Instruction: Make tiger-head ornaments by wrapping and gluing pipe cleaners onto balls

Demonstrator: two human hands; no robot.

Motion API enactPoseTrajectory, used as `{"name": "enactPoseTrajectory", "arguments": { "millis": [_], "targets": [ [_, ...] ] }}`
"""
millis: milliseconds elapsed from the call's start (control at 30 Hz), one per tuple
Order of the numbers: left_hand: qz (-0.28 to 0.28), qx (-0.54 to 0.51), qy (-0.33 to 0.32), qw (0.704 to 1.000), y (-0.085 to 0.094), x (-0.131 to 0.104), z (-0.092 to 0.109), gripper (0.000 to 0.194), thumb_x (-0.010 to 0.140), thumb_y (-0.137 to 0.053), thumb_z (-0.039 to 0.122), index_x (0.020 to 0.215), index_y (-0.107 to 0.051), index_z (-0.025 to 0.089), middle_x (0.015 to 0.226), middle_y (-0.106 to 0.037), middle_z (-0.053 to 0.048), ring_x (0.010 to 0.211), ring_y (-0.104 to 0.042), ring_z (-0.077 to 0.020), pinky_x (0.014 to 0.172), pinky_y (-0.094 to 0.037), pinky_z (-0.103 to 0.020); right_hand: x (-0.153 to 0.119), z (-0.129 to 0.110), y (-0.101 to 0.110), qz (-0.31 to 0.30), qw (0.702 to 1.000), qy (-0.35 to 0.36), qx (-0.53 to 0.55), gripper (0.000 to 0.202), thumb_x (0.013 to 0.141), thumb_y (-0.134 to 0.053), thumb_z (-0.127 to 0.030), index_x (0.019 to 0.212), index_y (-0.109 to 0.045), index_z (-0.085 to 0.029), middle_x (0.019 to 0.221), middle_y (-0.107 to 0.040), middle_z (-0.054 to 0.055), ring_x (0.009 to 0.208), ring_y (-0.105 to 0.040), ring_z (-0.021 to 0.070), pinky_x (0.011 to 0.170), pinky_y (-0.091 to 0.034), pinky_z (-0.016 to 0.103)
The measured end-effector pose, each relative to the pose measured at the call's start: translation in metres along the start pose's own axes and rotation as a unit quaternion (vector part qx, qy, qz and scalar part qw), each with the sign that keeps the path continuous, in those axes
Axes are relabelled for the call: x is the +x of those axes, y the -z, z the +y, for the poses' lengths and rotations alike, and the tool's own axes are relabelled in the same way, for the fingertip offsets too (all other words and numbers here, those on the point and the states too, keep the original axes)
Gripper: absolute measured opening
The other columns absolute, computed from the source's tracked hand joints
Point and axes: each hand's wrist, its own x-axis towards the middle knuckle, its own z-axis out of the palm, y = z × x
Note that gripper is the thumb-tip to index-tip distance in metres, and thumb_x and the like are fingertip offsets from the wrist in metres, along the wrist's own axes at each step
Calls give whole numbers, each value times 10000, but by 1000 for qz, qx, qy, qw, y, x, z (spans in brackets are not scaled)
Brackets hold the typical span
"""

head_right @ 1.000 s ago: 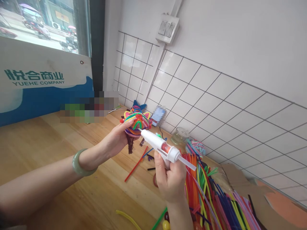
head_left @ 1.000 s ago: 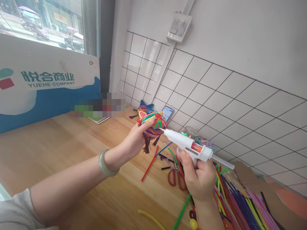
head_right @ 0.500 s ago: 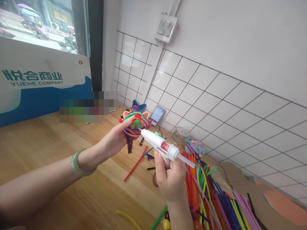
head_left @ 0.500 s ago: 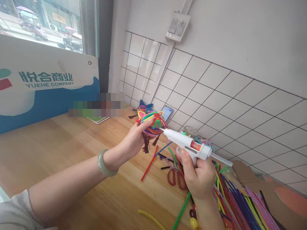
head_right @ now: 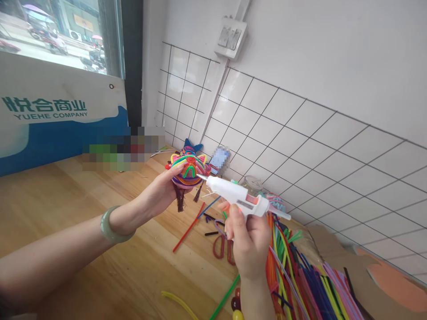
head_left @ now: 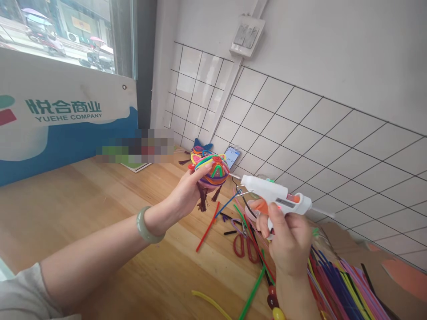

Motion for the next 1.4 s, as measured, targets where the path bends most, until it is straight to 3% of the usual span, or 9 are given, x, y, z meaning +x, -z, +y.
{"name": "enactPoseTrajectory", "arguments": {
  "millis": [167, 367, 500, 600, 767, 900, 1100, 1233, 1400],
  "targets": [
    [-1, -2, -16, 1000, 3, 3, -1, 339, 802, -740, 414, 1030, -715, 164, 970, -744, -89, 825, -680, -204, 649, -535, -259, 12, 0, 10, -55, 988, -88, 117, 266, 896, -565, -437, 779, -583, -199, 710, -662, 9, 338, -318, 44, 396, -348, 264],
    [29, 2, -92, 995, 11, 14, 16, 327, 806, -746, 360, 1078, -695, 187, 1086, -733, -82, 934, -696, -219, 711, -558, -271, 13, 22, 21, -261, 935, -226, 85, 413, 849, -586, -600, 817, -566, -189, 533, -525, -58, 335, -287, 49, 392, -296, 240],
    [53, 2, -167, 984, 17, 19, 34, 287, 820, -732, 325, 1070, -689, 192, 1130, -719, -73, 1058, -666, -233, 792, -557, -282, 7, 38, 2, -373, 869, -324, -24, 497, 776, -657, -642, 919, -573, -174, 471, -460, -101, 348, -331, 59, 381, -243, 193],
    [58, 18, -180, 982, 19, 19, 42, 302, 818, -732, 370, 1062, -689, 199, 1107, -722, -68, 1066, -661, -248, 772, -556, -294, -1, 49, -25, -436, 839, -321, -64, 413, 813, -655, -555, 937, -613, -163, 587, -560, -56, 424, -430, 58, 404, -281, 176],
    [53, 18, -168, 984, 14, 14, 39, 309, 810, -745, 351, 1074, -675, 206, 1121, -717, -63, 1070, -661, -250, 773, -556, -298, -21, 70, -66, -431, 839, -315, -100, 205, 912, -572, -349, 863, -611, -154, 526, -534, -60, 437, -470, 68, 425, -334, 170],
    [42, 20, -162, 986, 9, 12, 34, 248, 825, -731, 335, 1029, -681, 203, 1078, -723, -66, 1042, -667, -248, 734, -554, -286, -30, 73, -80, -411, 856, -272, -157, 216, 931, -556, -350, 904, -638, -153, 644, -636, -17, 506, -555, 99, 478, -403, 198],
    [35, 30, -154, 987, 10, 11, 33, 305, 833, -718, 379, 1086, -674, 214, 1114, -710, -70, 1039, -667, -249, 772, -547, -312, -4, 68, -44, -306, 882, -159, -322, 275, 979, -439, -237, 981, -706, -171, 1014, -726, 74, 962, -644, 189, 848, -452, 297],
    [33, 21, -140, 989, 6, 8, 32, 286, 816, -735, 358, 1057, -682, 215, 1113, -717, -77, 1079, -656, -283, 806, -560, -346, 15, 91, -10, -264, 830, -171, -461, 258, 943, -466, -126, 854, -707, -138, 931, -716, 111, 929, -647, 218, 868, -470, 374],
    [30, 7, -111, 993, 4, 7, 30, 299, 825, -724, 341, 1091, -675, 216, 1168, -702, -80, 1092, -654, -268, 846, -563, -350, 12, 118, -5, -289, 772, -176, -538, 279, 953, -603, -362, 1149, -622, -165, 1153, -653, 67, 991, -652, 196, 868, -554, 416]
  ]
}}
